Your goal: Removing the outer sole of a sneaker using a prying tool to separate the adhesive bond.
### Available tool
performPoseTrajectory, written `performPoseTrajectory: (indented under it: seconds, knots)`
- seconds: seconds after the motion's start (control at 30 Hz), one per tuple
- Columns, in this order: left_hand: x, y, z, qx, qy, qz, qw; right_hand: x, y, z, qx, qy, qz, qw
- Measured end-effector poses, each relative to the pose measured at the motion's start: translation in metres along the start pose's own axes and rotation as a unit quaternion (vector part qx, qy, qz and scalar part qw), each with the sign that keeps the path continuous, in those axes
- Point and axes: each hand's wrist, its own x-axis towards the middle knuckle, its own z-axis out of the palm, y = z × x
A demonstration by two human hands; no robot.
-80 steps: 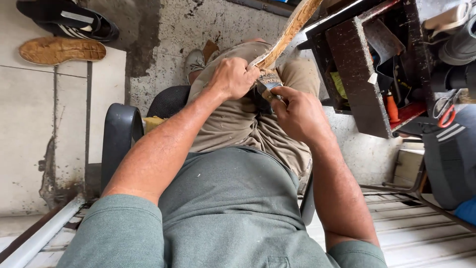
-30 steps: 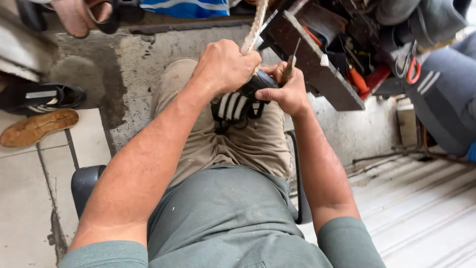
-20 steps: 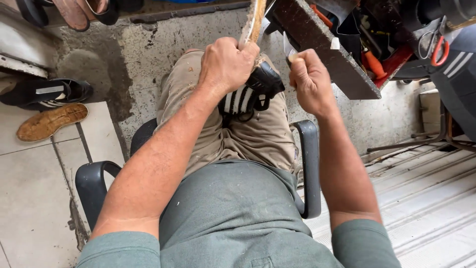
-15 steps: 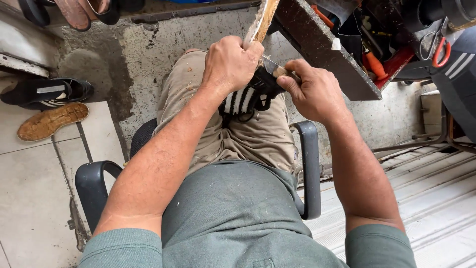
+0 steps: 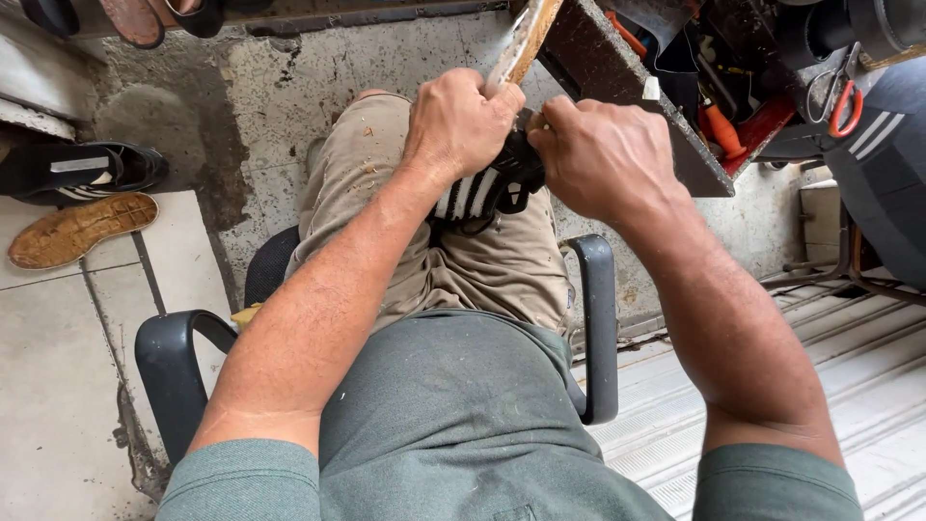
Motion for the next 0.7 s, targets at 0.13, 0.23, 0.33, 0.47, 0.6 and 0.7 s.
performPoseTrajectory:
  seconds: [0.13, 0.23, 0.33, 0.47, 0.6, 0.7]
  knots:
    - [0.005, -0.008, 0.002, -0.016, 0.005, 0.014, 1.0, -0.011, -0.005, -0.008, -0.022, -0.023, 0.028, 0.999]
    - [0.01, -0.014, 0.015, -0.045, -0.001, 0.03, 0.999, 0.007, -0.012, -0.006, -0.048, -0.009, 0.006, 0.999]
    - [0.016, -0.035, 0.028, -0.07, 0.009, 0.044, 0.997, -0.009, -0.017, 0.009, -0.078, 0.047, -0.022, 0.996]
    - [0.027, -0.034, 0.009, -0.09, 0.036, 0.026, 0.995, -0.036, -0.018, -0.017, -0.051, -0.13, 0.029, 0.99]
    - [0.017, -0.017, -0.007, -0.101, -0.037, -0.014, 0.994, -0.012, 0.006, 0.024, 0.186, 0.03, 0.171, 0.967]
    - [0.024, -0.013, -0.014, -0.08, -0.061, -0.028, 0.994, 0.015, 0.007, 0.051, 0.296, 0.128, 0.147, 0.935]
